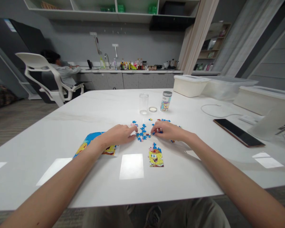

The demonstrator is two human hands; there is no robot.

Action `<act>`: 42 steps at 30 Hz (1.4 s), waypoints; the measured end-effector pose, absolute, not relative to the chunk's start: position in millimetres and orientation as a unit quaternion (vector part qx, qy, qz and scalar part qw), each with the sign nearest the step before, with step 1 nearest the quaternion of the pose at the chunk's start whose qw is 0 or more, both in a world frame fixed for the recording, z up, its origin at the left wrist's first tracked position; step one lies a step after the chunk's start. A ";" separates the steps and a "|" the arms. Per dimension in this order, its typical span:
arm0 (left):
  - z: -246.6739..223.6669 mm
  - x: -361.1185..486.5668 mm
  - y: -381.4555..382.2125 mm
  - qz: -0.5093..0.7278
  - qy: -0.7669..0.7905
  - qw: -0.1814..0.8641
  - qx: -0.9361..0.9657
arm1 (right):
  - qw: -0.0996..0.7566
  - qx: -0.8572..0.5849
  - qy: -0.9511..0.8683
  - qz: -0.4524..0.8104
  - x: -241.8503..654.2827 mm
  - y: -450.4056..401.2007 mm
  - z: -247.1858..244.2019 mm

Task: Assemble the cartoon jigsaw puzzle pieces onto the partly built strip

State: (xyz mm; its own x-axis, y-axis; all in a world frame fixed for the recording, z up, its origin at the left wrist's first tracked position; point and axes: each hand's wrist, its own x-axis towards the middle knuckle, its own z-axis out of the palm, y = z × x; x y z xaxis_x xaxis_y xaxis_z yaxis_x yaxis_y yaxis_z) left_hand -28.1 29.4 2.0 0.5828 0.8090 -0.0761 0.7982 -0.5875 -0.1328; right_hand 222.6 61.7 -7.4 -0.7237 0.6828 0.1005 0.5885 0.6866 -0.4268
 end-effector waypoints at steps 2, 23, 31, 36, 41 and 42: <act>1.6 -28.0 29.6 0.069 -0.451 0.045 -0.889 | 0.159 -0.379 -0.881 0.235 218.8 60.0 -6.2; 3.2 -28.6 31.1 0.072 -0.449 0.011 -0.891 | 0.246 -0.388 -0.503 0.732 219.0 59.8 -5.3; 4.4 -29.8 32.5 0.072 -0.446 0.012 -0.892 | 0.262 -0.408 -0.510 0.711 219.3 59.0 -4.8; 2.3 -32.6 33.5 0.070 -0.438 0.027 -0.896 | 0.271 -0.414 -0.568 0.658 218.9 64.0 -10.2; 3.4 -33.3 32.5 0.060 -0.414 0.016 -0.908 | 0.327 -0.439 -0.675 0.495 213.4 70.1 -21.3; 3.6 -33.2 32.4 0.060 -0.413 0.012 -0.909 | 0.319 -0.442 -0.674 0.498 212.5 69.9 -21.9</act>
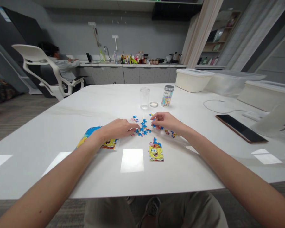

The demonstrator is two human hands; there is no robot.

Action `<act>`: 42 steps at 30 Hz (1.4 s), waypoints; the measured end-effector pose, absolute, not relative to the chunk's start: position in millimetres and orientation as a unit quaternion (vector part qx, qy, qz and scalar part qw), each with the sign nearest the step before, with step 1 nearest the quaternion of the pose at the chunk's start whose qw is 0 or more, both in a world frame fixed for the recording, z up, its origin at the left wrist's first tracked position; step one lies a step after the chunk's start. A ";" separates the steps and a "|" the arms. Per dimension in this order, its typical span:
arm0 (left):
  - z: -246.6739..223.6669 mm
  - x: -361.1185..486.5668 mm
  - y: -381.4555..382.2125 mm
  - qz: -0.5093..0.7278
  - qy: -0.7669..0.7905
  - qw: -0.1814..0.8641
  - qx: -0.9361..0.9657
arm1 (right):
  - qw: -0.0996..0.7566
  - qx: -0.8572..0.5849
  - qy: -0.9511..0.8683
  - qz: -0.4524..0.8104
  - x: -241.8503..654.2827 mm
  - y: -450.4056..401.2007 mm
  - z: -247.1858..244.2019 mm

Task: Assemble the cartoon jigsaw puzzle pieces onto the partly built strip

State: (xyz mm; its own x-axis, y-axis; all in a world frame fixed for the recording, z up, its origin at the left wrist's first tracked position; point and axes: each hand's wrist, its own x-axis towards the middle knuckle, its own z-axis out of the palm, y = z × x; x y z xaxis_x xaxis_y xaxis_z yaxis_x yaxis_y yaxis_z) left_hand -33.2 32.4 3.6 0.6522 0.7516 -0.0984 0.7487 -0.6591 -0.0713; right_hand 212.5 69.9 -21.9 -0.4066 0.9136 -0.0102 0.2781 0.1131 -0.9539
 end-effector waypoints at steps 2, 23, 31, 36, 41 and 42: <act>4.0 -32.9 32.3 0.062 -0.415 0.009 -0.908 | 0.297 -0.443 -0.662 0.526 211.9 67.7 -20.7; 7.3 -28.1 29.0 0.073 -0.442 0.016 -0.894 | 0.288 -0.376 -0.759 0.447 213.9 67.4 -19.2; 5.0 -29.6 31.8 0.063 -0.439 0.015 -0.896 | 0.311 -0.396 -0.723 0.473 211.6 66.3 -15.5; 2.6 -31.3 32.9 0.069 -0.420 0.023 -0.905 | 0.301 -0.404 -0.707 0.496 212.9 68.8 -17.6; 0.8 -33.2 33.8 0.069 -0.426 0.031 -0.902 | 0.307 -0.406 -0.719 0.474 214.0 66.8 -17.1; 0.9 -33.3 33.7 0.069 -0.429 0.030 -0.900 | 0.307 -0.407 -0.717 0.476 213.9 66.0 -16.3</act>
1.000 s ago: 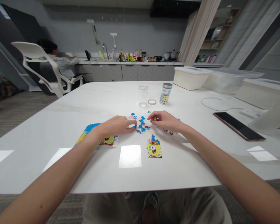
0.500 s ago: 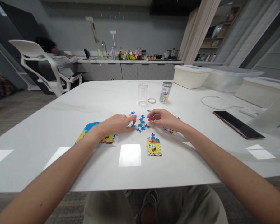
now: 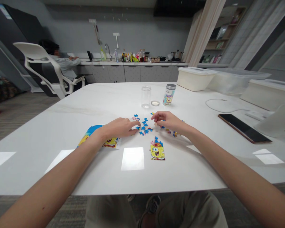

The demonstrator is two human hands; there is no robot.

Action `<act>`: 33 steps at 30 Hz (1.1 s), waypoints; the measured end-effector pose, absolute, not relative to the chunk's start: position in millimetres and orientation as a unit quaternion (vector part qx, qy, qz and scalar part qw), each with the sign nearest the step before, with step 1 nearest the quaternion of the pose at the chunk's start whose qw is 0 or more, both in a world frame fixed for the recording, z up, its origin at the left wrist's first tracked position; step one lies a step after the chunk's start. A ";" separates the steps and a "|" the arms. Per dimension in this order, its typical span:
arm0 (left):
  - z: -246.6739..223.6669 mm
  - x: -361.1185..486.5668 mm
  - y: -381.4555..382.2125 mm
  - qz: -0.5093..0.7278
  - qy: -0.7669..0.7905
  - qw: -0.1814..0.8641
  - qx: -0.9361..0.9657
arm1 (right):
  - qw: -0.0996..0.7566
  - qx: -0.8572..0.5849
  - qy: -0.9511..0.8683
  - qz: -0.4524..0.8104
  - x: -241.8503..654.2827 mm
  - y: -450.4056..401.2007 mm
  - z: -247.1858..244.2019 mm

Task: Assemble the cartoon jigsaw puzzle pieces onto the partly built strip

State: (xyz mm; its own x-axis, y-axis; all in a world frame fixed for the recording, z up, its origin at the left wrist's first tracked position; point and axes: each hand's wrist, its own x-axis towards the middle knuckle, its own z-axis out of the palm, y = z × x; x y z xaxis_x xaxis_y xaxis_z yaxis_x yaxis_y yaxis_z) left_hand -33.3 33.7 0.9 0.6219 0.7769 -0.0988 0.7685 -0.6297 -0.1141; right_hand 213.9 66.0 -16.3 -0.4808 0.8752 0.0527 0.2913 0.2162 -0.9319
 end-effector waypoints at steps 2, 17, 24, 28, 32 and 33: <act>1.6 -32.9 33.3 0.071 -0.436 0.027 -0.897 | 0.298 -0.410 -0.708 0.492 213.6 64.7 -15.1; 2.6 -29.8 31.8 0.082 -0.452 0.013 -0.888 | 0.290 -0.378 -0.742 0.472 218.0 71.4 -19.0; 4.3 -31.4 31.8 0.091 -0.449 0.024 -0.888 | 0.295 -0.422 -0.700 0.495 216.2 69.5 -18.9; 5.3 -30.2 30.6 0.085 -0.454 0.019 -0.887 | 0.298 -0.449 -0.673 0.507 214.1 65.7 -16.2; 5.1 -29.6 30.4 0.071 -0.454 0.012 -0.888 | 0.304 -0.442 -0.672 0.510 212.3 63.8 -15.3; 4.8 -29.8 30.6 0.072 -0.451 0.012 -0.889 | 0.306 -0.444 -0.669 0.512 212.0 63.8 -15.8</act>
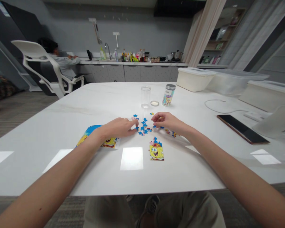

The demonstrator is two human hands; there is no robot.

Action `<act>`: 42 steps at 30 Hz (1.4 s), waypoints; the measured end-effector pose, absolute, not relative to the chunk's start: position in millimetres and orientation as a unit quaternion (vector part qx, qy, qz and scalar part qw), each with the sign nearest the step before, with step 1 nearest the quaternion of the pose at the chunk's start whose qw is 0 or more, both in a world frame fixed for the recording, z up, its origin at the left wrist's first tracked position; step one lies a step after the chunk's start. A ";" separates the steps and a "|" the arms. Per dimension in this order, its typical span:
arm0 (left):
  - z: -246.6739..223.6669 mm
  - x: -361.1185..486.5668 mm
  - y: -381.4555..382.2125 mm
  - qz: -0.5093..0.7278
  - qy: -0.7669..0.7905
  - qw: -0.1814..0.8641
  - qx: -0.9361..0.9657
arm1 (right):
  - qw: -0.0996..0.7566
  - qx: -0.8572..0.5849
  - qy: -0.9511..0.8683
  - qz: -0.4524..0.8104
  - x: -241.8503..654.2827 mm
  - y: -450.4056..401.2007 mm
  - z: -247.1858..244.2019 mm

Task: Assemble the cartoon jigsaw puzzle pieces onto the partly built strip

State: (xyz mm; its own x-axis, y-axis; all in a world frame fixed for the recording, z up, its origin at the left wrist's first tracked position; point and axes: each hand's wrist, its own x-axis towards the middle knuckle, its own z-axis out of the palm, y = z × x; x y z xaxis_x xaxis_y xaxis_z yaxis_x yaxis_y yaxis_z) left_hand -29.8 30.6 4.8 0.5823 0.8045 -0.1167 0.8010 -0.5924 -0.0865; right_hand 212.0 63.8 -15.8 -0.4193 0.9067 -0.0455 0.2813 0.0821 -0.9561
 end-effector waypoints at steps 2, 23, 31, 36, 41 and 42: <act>4.3 -30.3 30.9 0.075 -0.446 0.017 -0.892 | 0.307 -0.450 -0.665 0.512 211.6 64.2 -17.3; -2.8 -30.1 32.3 0.069 -0.428 0.045 -0.900 | 0.321 -0.474 -0.635 0.518 222.5 73.6 -28.5; -2.8 -26.7 27.2 0.083 -0.376 0.087 -0.919 | 0.324 -0.475 -0.654 0.492 217.5 70.7 -31.4; -0.4 -25.7 25.4 0.099 -0.377 0.087 -0.917 | 0.327 -0.472 -0.634 0.518 213.9 66.9 -31.2; 3.3 -25.1 25.0 0.090 -0.394 0.070 -0.912 | 0.326 -0.486 -0.628 0.513 217.8 71.6 -39.1; 3.4 -24.9 25.0 0.091 -0.396 0.069 -0.911 | 0.330 -0.483 -0.628 0.513 218.0 72.4 -40.0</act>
State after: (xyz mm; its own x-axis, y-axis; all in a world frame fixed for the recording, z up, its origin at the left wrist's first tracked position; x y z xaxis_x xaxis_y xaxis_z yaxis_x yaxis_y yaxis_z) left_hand -24.9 25.0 3.4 0.6701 0.7340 -0.1105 0.7088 -0.6770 -0.1981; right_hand 218.0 72.4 -40.0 -0.3159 0.9453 -0.0809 0.2673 0.0069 -0.9636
